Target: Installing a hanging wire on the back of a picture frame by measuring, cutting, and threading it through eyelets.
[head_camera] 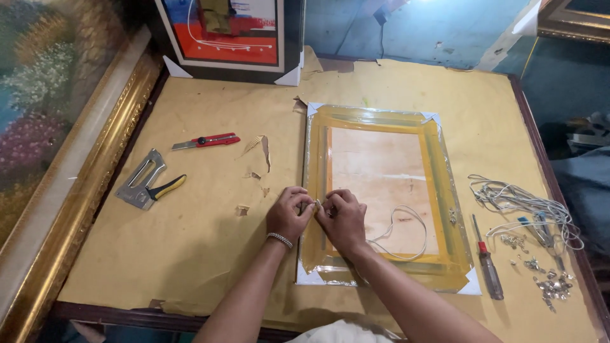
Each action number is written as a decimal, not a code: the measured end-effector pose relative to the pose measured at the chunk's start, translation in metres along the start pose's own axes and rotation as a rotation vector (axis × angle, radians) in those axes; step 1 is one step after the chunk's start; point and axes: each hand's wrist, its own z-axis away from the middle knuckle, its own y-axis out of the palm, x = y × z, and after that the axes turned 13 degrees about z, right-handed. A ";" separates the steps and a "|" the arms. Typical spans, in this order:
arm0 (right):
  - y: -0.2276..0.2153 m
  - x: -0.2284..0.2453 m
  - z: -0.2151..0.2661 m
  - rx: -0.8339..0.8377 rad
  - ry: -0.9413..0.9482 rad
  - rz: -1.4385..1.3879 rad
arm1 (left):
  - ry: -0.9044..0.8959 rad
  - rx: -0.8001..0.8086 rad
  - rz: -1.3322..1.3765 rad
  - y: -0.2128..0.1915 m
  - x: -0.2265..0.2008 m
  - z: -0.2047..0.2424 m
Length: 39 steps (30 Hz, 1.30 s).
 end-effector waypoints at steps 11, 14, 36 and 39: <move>0.011 -0.007 0.001 -0.053 -0.170 0.007 | -0.121 0.007 -0.025 0.002 0.005 0.001; 0.008 -0.004 0.000 -0.058 -0.169 0.003 | -0.127 0.012 -0.023 0.002 0.005 0.000; 0.009 -0.006 0.000 -0.046 -0.151 0.054 | -0.139 0.030 -0.041 0.000 0.001 0.001; 0.008 -0.004 0.001 -0.068 -0.139 0.048 | -0.145 0.039 -0.030 0.000 0.001 0.001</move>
